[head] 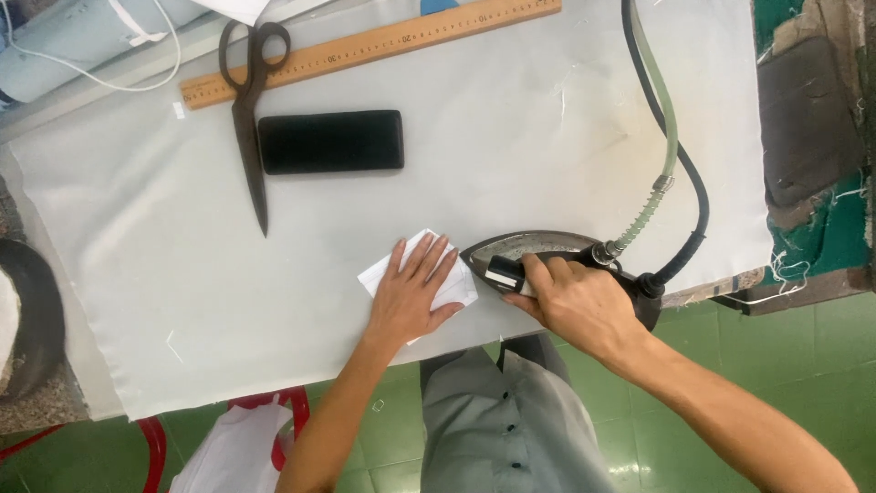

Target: The person irons a small white fabric piece, then cuts a blue fabric piece using shears. They retrieve a larger white fabric from a basket, iron it, and use a ruler and pencil to mark lines on the fabric.

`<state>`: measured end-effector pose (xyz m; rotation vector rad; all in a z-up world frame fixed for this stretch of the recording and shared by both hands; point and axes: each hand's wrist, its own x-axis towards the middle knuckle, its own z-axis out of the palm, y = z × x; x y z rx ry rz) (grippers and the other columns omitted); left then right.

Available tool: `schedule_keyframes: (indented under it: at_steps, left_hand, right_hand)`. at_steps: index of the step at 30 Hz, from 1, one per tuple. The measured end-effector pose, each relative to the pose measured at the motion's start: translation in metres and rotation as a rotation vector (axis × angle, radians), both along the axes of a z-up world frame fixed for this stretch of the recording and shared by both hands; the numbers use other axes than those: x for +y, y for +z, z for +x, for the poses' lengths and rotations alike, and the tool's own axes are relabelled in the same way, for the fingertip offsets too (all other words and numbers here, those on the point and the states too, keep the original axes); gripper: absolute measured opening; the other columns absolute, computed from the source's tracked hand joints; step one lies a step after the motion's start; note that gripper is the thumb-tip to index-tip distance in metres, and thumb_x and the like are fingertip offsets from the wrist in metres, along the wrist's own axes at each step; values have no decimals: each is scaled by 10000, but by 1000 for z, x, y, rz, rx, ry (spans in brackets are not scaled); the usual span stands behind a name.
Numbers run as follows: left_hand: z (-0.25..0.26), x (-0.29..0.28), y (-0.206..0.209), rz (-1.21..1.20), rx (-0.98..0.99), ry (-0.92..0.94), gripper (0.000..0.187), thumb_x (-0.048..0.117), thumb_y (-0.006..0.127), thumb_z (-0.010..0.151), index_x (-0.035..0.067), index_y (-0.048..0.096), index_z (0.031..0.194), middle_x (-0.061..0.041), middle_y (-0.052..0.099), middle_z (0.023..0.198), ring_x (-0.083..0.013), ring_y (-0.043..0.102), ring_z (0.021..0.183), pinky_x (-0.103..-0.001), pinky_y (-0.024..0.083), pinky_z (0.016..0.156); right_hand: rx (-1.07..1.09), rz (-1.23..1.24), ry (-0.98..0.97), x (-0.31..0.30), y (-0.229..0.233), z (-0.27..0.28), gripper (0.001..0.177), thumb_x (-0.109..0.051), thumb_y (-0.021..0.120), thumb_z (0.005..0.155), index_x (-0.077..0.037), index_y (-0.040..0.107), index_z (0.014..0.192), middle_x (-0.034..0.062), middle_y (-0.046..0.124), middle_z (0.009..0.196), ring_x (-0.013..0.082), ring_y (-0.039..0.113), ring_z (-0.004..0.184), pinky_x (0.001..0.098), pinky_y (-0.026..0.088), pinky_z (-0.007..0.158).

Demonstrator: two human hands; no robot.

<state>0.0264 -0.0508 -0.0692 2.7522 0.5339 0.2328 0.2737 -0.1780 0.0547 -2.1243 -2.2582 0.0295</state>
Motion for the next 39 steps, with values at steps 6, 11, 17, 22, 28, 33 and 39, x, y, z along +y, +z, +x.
schedule_keyframes:
  at_steps: [6,11,17,22,28,33,39]
  left_hand:
    - [-5,7,7,34,40,48,728,653,500,950,210,476,1527,-124,426,1597,-316,329,1513,-590,176,1228]
    - [-9,8,1,32,53,46,727,659,506,947,234,467,1536,-121,403,1613,-324,304,1525,-590,141,1234]
    - [-9,8,-1,28,61,44,736,673,487,954,242,442,1550,-118,366,1634,-316,272,1537,-581,109,1238]
    - [-10,8,-4,15,50,51,738,665,522,940,254,446,1548,-116,372,1631,-317,275,1537,-577,104,1238]
    - [-11,7,-6,22,54,76,759,681,511,934,228,457,1541,-117,379,1628,-312,283,1536,-581,106,1239]
    - [-11,6,-6,36,36,106,781,699,482,942,193,461,1536,-122,387,1623,-304,298,1529,-569,118,1240]
    - [-16,2,-18,88,28,124,782,680,457,956,155,453,1536,-120,371,1635,-298,264,1549,-561,109,1250]
  right_hand:
    - [-17,-8,-4,2,0,-2,463,-473,635,933,-74,640,1167,23,579,656,168,674,545,271,535,477]
    - [12,-30,-5,2,1,-1,484,-477,659,919,-68,643,1177,30,584,656,173,680,546,272,538,478]
    - [74,-60,-6,7,3,0,480,-457,668,926,-46,650,1172,46,601,650,184,692,547,273,536,475]
    - [41,-42,0,11,2,-1,496,-484,648,936,-50,645,1175,38,591,656,177,689,552,269,540,482]
    - [91,-64,0,18,3,-4,485,-457,683,921,-41,648,1167,47,602,653,197,698,560,285,540,474]
    - [64,-51,-1,20,1,-5,492,-469,681,920,-47,641,1171,46,595,657,194,697,564,284,541,480]
    - [49,-56,-3,22,5,-7,496,-463,684,921,-46,635,1184,45,593,655,193,694,556,278,540,478]
